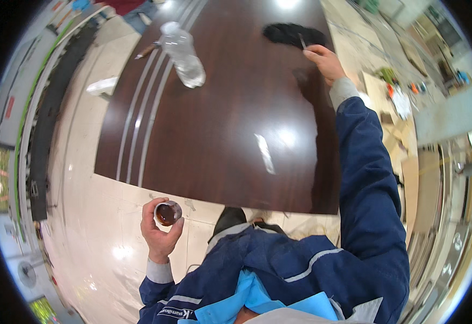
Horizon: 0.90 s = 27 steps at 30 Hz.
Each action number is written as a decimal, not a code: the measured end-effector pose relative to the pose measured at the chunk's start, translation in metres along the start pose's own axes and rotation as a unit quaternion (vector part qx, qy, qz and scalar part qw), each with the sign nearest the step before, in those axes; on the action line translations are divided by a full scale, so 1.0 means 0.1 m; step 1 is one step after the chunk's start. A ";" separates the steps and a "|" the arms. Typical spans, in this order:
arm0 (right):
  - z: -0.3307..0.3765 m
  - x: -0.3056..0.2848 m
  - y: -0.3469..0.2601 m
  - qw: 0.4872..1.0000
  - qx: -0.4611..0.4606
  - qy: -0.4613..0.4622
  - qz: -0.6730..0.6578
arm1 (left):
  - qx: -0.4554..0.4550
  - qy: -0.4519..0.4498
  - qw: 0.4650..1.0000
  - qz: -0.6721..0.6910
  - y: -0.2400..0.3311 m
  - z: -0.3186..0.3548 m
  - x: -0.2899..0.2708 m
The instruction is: The person uses a small brush to apply a dark liquid finish to the edges and grooves of a curved wooden panel. They repeatedly dip the brush into a small container and wipe the surface with a black cloth between applications.
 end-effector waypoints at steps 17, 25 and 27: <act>-1.46 0.87 0.45 0.924 -0.103 0.068 0.361 | 0.142 -0.049 0.989 -0.007 -0.21 -1.71 -0.09; 0.53 0.17 0.22 0.902 -0.078 0.061 0.420 | 0.083 -0.137 0.981 0.109 -0.24 -1.52 0.35; 1.17 -0.09 0.20 0.902 -0.064 0.093 0.417 | 0.072 -0.144 0.976 0.145 -0.21 -1.35 0.45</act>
Point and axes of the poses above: each hand's wrist, its own z-axis away from the middle knuckle, its own x-axis out of the palm, y = z × x, the point moved 4 cm from there along -z, towards the middle knuckle, and after that the axes turned 3 degrees about y, right-handed, at the moved point
